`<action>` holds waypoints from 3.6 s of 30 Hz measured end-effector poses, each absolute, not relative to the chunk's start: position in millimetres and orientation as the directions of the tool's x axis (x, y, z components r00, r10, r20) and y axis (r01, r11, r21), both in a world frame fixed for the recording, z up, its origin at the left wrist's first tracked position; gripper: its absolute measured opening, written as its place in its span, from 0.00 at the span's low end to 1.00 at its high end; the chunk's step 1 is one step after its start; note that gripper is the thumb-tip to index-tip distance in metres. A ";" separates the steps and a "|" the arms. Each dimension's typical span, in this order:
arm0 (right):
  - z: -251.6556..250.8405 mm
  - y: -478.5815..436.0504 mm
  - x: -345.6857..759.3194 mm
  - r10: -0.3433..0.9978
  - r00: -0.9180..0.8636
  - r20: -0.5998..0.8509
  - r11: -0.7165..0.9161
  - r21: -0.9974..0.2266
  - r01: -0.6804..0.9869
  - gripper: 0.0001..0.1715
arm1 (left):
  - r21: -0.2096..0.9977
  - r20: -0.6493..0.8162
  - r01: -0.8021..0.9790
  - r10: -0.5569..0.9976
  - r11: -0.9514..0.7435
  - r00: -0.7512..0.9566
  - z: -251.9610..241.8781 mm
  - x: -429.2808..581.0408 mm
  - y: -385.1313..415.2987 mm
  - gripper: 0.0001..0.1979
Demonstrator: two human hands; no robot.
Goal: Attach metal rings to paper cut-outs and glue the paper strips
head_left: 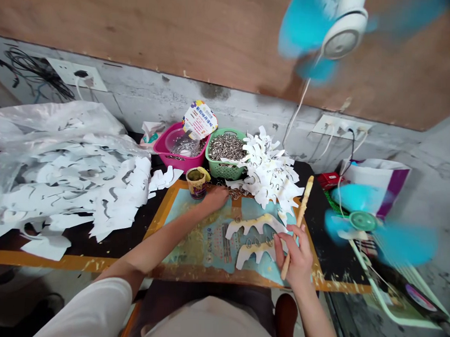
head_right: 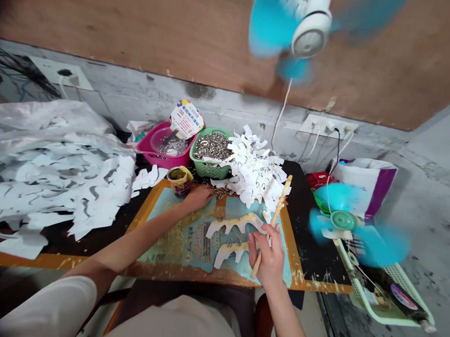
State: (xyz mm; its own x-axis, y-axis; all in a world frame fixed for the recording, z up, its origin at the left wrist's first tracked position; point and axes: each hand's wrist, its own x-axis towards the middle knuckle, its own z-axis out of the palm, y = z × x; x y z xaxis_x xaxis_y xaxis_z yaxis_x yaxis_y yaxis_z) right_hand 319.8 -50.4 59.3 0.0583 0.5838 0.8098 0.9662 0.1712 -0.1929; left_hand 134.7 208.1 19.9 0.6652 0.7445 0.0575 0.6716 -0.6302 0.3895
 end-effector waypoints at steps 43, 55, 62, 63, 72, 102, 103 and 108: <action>62.1 -56.5 311.8 0.556 0.095 0.825 0.196 -0.242 0.950 0.07 | 0.276 0.120 0.773 0.819 -0.571 0.562 25.8 164.7 166.3 0.18; 63.5 -59.4 310.3 0.539 0.108 0.835 0.208 -0.256 0.944 0.08 | 0.155 0.111 0.892 0.905 -0.424 0.411 18.6 154.7 190.4 0.18; 59.6 -59.8 312.0 0.533 0.100 0.840 0.199 -0.239 0.950 0.08 | 0.201 0.062 0.816 0.838 -0.542 0.542 13.8 139.4 191.6 0.19; 59.8 -59.4 311.5 0.530 0.101 0.842 0.198 -0.239 0.951 0.07 | 0.211 0.060 0.803 0.827 -0.558 0.559 12.9 138.0 192.2 0.17; 61.8 -61.1 310.6 0.528 0.112 0.842 0.203 -0.253 0.946 0.10 | 0.327 0.063 0.752 0.807 -0.572 0.587 15.7 124.7 200.9 0.14; 59.2 -84.1 321.7 0.543 0.660 0.519 0.231 -0.848 0.476 0.16 | 0.619 0.116 0.175 0.309 -0.766 0.944 5.5 221.8 168.7 0.05; 59.6 -84.0 323.7 0.525 0.722 0.449 0.239 -0.893 0.382 0.16 | 0.616 0.122 0.170 0.306 -0.769 0.944 5.3 221.5 167.5 0.06; 61.2 -77.7 334.2 0.511 0.814 0.277 0.299 -0.945 0.134 0.21 | 0.602 0.146 0.148 0.290 -0.785 0.946 4.8 221.0 161.9 0.09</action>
